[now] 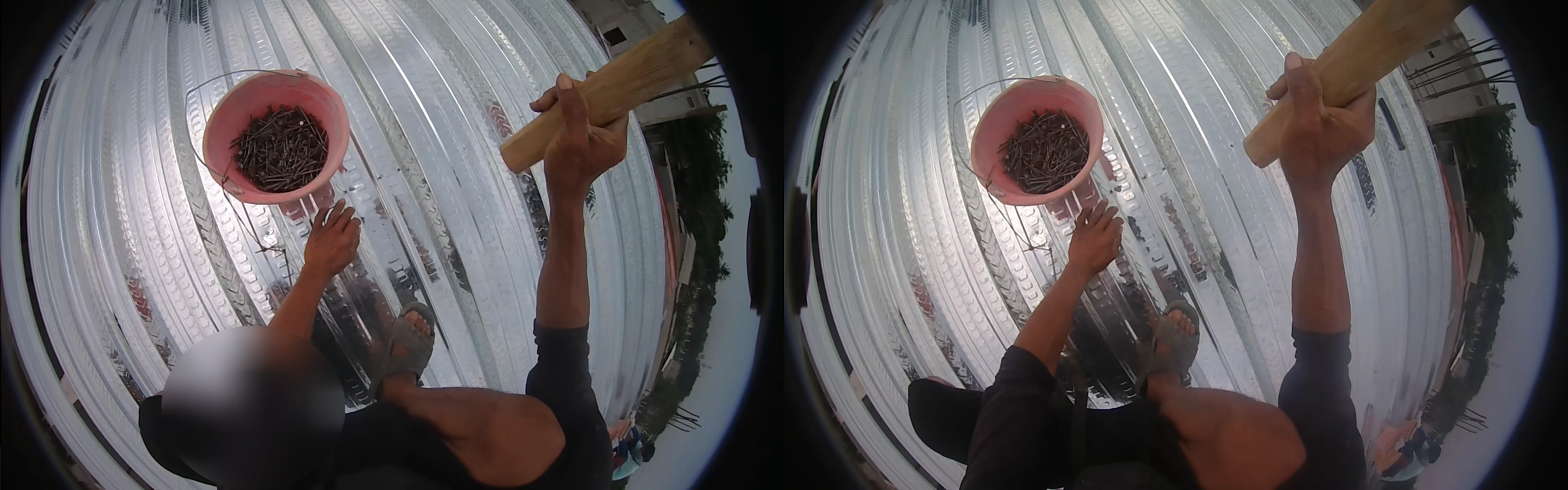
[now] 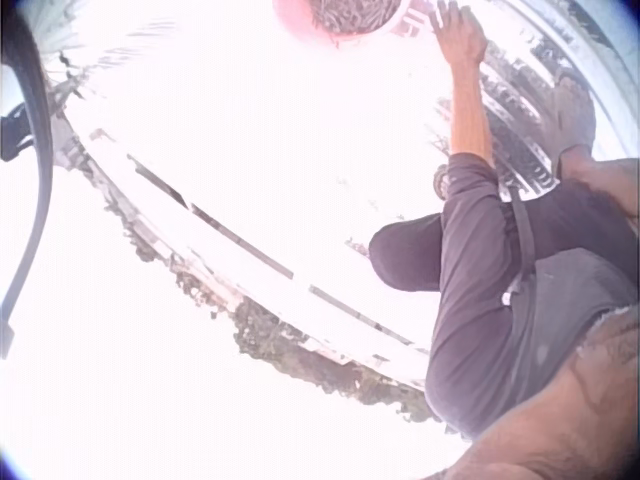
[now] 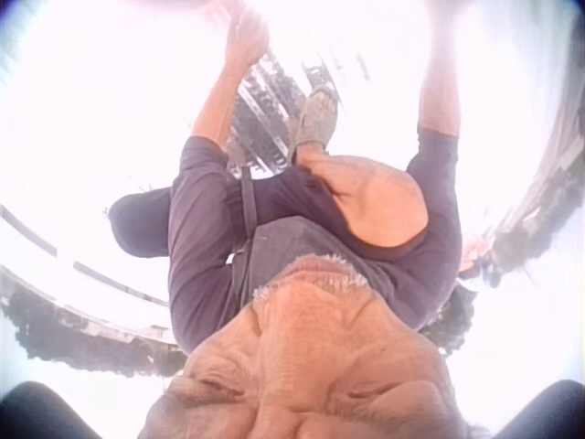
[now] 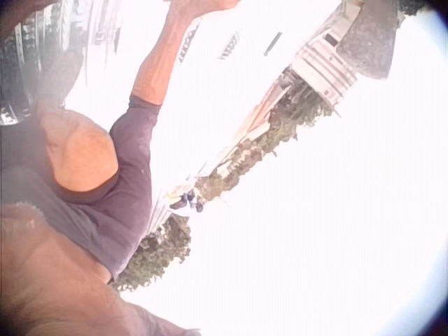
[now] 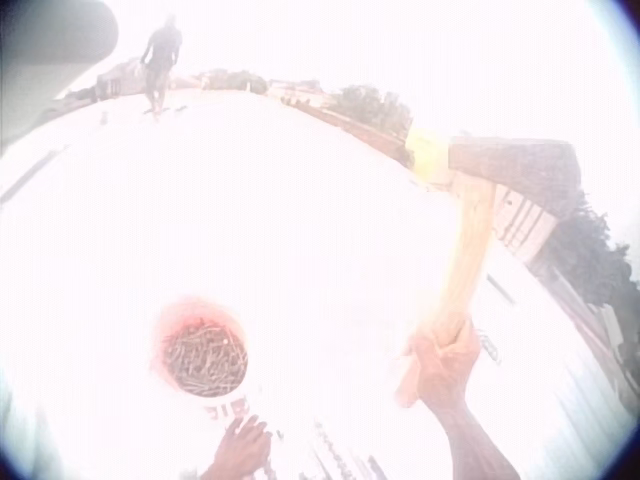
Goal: The person walks on a corrugated metal roof and uses a hammer to drive nails from a bucket into the roof sheets to secure them. The person moves along the roof, repeatedly picking nails and hammering them into place.
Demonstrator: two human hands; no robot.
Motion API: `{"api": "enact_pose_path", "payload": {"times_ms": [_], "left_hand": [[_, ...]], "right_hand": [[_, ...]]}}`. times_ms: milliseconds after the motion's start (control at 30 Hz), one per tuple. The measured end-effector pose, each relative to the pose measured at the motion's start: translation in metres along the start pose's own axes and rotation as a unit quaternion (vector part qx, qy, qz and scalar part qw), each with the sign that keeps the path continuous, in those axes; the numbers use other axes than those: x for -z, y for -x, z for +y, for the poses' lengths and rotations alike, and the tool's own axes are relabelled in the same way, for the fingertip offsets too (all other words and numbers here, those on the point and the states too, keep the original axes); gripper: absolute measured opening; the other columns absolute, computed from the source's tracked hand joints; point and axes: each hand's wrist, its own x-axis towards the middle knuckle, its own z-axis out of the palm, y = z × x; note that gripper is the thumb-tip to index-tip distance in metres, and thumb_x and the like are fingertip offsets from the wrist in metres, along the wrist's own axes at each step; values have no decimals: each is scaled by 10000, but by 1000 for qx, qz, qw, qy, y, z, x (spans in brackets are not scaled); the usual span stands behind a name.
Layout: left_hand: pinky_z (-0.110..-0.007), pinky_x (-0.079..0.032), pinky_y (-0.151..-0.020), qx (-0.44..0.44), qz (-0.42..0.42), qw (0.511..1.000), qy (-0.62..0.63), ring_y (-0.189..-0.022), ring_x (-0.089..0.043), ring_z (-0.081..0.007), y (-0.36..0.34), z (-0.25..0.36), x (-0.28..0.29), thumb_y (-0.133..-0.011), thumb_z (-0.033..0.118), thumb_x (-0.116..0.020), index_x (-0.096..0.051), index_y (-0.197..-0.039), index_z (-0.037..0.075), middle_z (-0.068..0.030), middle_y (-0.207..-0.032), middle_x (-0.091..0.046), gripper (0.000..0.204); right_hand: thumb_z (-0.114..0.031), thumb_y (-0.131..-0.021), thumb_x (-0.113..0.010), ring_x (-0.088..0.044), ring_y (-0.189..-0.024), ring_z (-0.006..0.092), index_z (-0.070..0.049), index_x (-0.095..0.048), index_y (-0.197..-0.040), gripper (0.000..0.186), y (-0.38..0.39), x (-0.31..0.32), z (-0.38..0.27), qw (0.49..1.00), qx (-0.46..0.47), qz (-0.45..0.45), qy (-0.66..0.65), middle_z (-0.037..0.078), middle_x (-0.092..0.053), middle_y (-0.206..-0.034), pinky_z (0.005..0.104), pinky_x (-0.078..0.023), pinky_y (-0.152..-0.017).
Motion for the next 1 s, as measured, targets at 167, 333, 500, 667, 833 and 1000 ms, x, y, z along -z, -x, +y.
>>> {"api": "enact_pose_path", "payload": {"times_ms": [167, 333, 500, 667, 833, 1000], "left_hand": [[-518, -301, -1202, 4, 5, 1000, 9, -1430, -465, -285, 0, -1, -1, -978, 221, -601, -689, -1119, 76, -97, -1363, -627, 220], [-526, -300, -1202, -16, -12, 1000, -17, -1453, -432, -282, -22, -7, 0, -976, 224, -599, -677, -1163, 89, -92, -1406, -598, 244], [-528, -326, -1180, -14, 17, 999, -27, -1426, -459, -284, -10, -14, -3, -961, 213, -617, -671, -1138, 77, -96, -1379, -607, 230], [-518, -321, -1179, -19, 30, 999, -19, -1407, -481, -283, -7, -3, 0, -956, 192, -634, -671, -1076, 75, -95, -1337, -626, 171], [-539, -330, -1179, 1, 3, 1000, -12, -1424, -465, -289, -3, -6, 1, -978, 211, -604, -666, -1144, 91, -86, -1393, -594, 215], [-538, -326, -1177, -19, 12, 1000, -22, -1418, -472, -300, -18, -12, 4, -969, 192, -599, -657, -1172, 90, -102, -1386, -598, 234]], "right_hand": [[-122, -907, -716, -694, -711, 242, 34, -538, -1057, 280, 65, -11, 35, 994, 11, 90, -65, 178, -685, -765, 324, -575, -697], [-165, -860, -691, -712, -884, 482, 89, -581, -1053, 338, 294, 42, 194, 801, -259, -409, 352, 369, -673, -894, 499, -564, -759], [-148, -866, -708, -719, -796, 437, 110, -561, -1059, 354, 174, 32, 114, 892, -277, -268, 237, 305, -682, -820, 477, -563, -701], [-92, -908, -727, -660, -604, 124, 25, -565, -1026, 232, 5, 6, 27, 1000, 15, 13, -6, 68, -685, -696, 279, -570, -643], [-56, -932, -692, -661, -637, 151, -9, -461, -1136, 312, 81, -18, 55, 993, -40, 75, -77, 119, -642, -761, 304, -601, -661], [-202, -877, -657, -673, -826, 539, 86, -520, -1105, 392, 292, 42, 185, 783, -294, -436, 332, 358, -670, -852, 588, -544, -789]]}}
